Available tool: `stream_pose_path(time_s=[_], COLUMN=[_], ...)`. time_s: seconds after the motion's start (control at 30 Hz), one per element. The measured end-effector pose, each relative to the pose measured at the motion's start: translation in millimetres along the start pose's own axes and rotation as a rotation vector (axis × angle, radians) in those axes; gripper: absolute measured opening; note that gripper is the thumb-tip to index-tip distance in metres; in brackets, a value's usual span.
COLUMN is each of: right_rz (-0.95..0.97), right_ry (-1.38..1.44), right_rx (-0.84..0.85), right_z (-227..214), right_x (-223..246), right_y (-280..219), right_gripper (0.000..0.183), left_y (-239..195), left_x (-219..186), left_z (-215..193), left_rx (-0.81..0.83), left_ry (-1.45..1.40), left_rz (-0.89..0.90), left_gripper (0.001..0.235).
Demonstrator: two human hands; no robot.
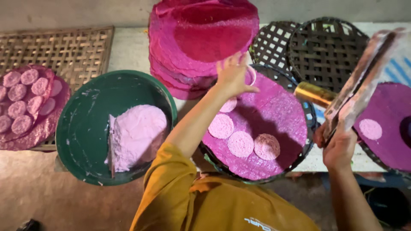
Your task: The person shapes pink dough into small discs on circular trays by hand and using a manual press tool.
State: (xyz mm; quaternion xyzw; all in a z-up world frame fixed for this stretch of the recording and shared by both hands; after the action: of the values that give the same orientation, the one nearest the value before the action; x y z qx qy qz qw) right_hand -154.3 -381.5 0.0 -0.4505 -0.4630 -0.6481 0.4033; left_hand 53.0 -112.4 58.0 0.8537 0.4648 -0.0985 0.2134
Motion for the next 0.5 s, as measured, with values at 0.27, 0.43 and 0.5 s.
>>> stream_pose_path(time_s=[0.27,0.43,0.5], right_rz=[-0.582,-1.168,-1.117], right_ry=[-0.989,-0.815,-0.697], right_rx=[0.490,0.975,1.221], right_z=[100.0,205.9,231.8], right_x=[138.9,224.9,219.0], right_y=[-40.0,-54.8,-58.4], right_gripper=[0.055,0.047,0.047], left_y=[-135.1,-208.4,-228.4], left_x=[-131.0,-146.3,-146.8], left_z=[-68.9,-87.7,-89.7], left_rx=[0.464,0.609,0.596], left_ry=[-0.729,-0.671,-0.583], left_rz=[0.645,0.587,0.547], left_gripper=[0.086,0.054,0.043])
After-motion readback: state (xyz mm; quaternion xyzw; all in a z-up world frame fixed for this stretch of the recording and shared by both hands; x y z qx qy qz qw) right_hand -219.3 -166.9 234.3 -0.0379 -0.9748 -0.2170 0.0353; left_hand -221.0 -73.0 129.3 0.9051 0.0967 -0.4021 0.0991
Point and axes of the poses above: each hand's wrist, its own y-axis towards the middle knuckle, its own z-axis out of the palm, x = y × z, the point moved 8 cm from there along y, towards the middle knuckle, and after that the axes turned 1 degree about -x, right-handed, at the moved point
